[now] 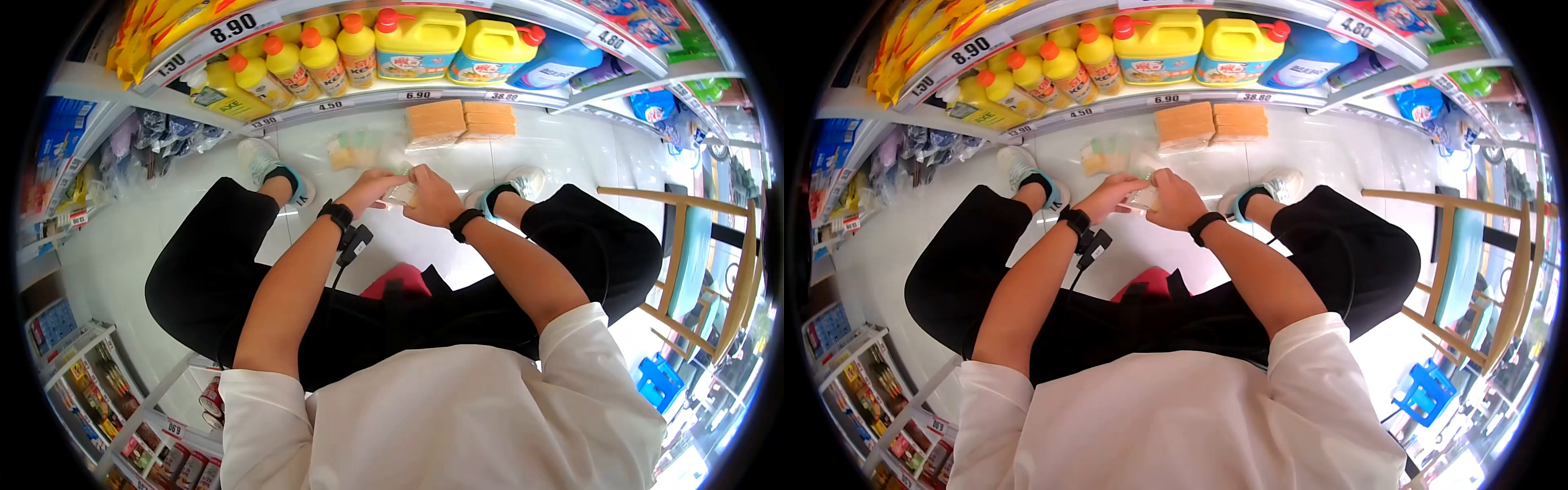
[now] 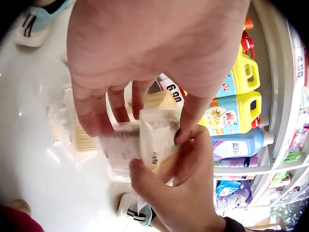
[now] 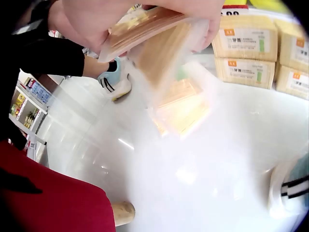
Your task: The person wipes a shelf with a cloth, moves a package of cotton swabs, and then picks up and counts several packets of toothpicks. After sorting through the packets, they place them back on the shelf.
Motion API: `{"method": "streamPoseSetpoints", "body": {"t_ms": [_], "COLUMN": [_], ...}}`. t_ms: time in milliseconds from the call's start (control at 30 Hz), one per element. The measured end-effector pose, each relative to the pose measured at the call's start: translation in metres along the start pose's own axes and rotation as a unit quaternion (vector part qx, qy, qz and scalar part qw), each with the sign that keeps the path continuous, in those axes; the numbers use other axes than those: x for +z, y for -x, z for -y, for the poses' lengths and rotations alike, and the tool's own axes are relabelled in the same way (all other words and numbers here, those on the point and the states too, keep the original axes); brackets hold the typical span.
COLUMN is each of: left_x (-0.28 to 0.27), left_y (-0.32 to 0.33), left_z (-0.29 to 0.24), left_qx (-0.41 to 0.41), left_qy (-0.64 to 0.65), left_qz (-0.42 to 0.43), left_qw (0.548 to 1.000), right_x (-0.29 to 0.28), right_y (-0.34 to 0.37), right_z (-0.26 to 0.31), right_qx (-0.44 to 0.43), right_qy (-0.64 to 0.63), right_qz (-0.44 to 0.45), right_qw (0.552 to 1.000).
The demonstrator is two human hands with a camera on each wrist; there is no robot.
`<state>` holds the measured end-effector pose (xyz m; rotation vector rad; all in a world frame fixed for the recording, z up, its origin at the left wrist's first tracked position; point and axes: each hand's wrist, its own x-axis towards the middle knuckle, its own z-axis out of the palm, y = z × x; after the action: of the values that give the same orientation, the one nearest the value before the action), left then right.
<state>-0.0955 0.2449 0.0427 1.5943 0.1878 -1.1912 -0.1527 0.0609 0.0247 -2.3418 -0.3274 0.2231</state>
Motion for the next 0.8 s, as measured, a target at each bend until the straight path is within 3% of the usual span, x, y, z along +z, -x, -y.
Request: {"method": "streamPoseSetpoints", "body": {"t_ms": [100,200,267,367,433,467,500,567,600,667,767,800], "left_x": [0.006,0.011,0.015,0.002,-0.007,-0.010,-0.013,-0.015,-0.017,-0.016,-0.012,-0.012], "left_y": [-0.007,-0.007,-0.007,-0.015,-0.013,-0.012,-0.010,-0.007,-0.009,-0.014,-0.008,-0.007], "left_z": [0.011,0.017,0.024,0.045,0.052,0.055,0.058,0.061,0.062,0.066,0.059,0.059], "left_qx": [-0.004,0.049,0.072,0.059,0.051,0.046,0.040,0.049,0.047,0.053,0.031,0.039], "left_qy": [-0.062,0.016,0.079,0.037,0.036,0.035,0.033,0.064,0.076,0.077,0.059,0.073], "left_qz": [0.035,0.080,0.003,-0.044,-0.088,-0.132,-0.130,-0.158,-0.160,-0.169,-0.190,-0.178], "left_qw": [0.997,0.995,0.994,0.997,0.994,0.990,0.990,0.984,0.983,0.981,0.979,0.981], "right_x": [-0.003,-0.001,0.002,0.014,0.021,0.019,0.023,0.048,0.059,0.077,0.084,0.089], "right_y": [-0.002,-0.004,0.000,0.010,0.014,0.016,0.020,0.036,0.047,0.064,0.076,0.079], "right_z": [0.008,0.020,0.020,-0.005,-0.027,-0.037,-0.053,-0.092,-0.102,-0.114,-0.101,-0.099], "right_qx": [0.021,0.097,0.135,0.066,0.160,0.233,0.237,0.306,0.311,0.361,0.409,0.431], "right_qy": [-0.010,-0.066,-0.076,-0.092,-0.107,-0.097,-0.102,-0.019,-0.024,0.157,0.178,0.140], "right_qz": [0.000,0.026,0.042,0.033,-0.002,0.051,0.052,0.226,0.229,0.267,0.256,0.211], "right_qw": [1.000,0.993,0.987,0.993,0.981,0.966,0.965,0.925,0.922,0.880,0.858,0.866]}}
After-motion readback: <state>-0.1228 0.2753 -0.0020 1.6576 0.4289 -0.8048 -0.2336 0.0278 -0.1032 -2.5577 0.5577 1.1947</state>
